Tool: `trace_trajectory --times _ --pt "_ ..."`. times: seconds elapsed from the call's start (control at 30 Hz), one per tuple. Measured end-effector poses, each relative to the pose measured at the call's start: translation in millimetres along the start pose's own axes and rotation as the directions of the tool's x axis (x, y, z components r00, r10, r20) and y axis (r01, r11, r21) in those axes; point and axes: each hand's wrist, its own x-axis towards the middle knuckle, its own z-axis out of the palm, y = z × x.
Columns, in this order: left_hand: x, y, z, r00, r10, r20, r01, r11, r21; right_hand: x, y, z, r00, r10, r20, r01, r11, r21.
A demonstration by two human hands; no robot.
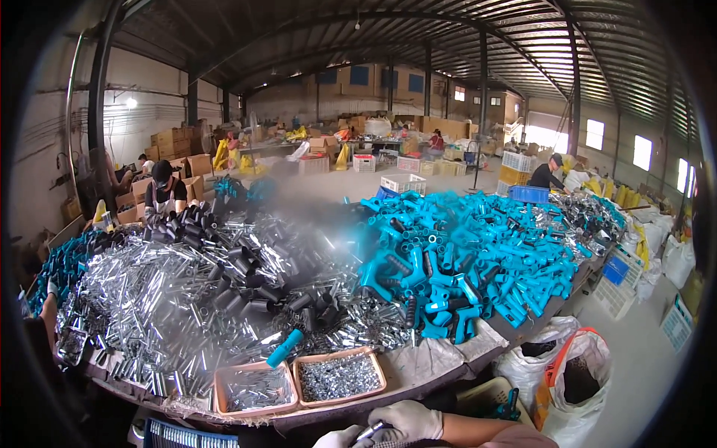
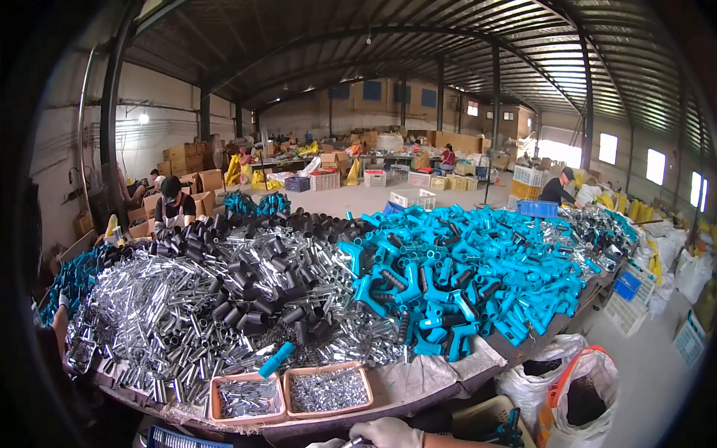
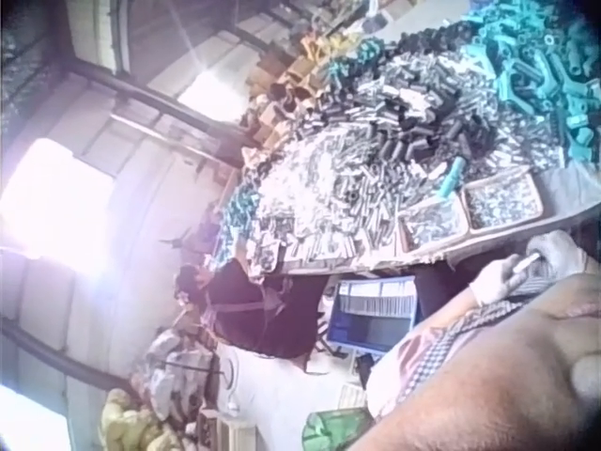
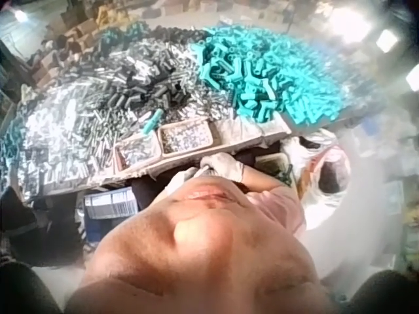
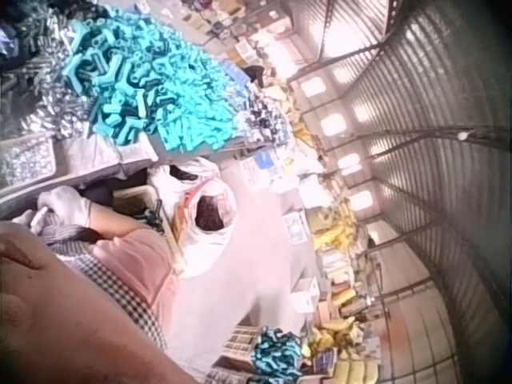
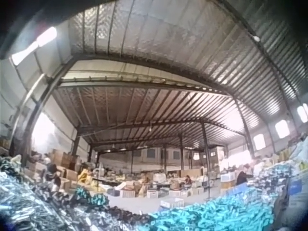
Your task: Assembling hardware components at a manufacturing workstation.
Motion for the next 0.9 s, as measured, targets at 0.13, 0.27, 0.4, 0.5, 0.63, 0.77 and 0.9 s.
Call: trace_trajectory --times 0.13,0.27,0.4,0.5,0.63,0.77,0.9 --pt "-10 32 -6 0.999 0.009 -0.037 0.002 0.961 0.276 -3 -9 -5 0.997 -0.013 -0.078 0.027 0.982 0.187" --pt "30 -82 23 0.998 0.07 -0.006 -0.067 0.928 -0.366 -6 -1 -6 0.997 0.017 0.078 -0.025 0.994 0.103" --pt "11 -29 10 0.998 0.057 0.004 -0.057 0.998 -0.025 -7 -21 -8 0.999 0.045 -0.023 -0.042 0.994 0.097" --pt "28 -75 24 0.991 0.122 -0.06 -0.129 0.984 -0.127 -4 -15 0 0.979 -0.089 -0.182 0.123 0.976 0.18" --pt "32 -89 27 0.989 0.125 0.084 -0.07 0.874 -0.48 -4 -7 -15 0.946 0.121 0.302 -0.113 0.993 -0.041" --pt "24 -62 20 0.992 0.129 -0.015 -0.126 0.921 -0.37 -5 -4 -3 1.0 -0.002 0.005 0.002 0.997 0.074" --pt "28 -69 21 0.993 0.122 -0.011 -0.118 0.933 -0.341 -5 -11 -6 0.997 -0.055 0.048 0.04 0.961 0.273"
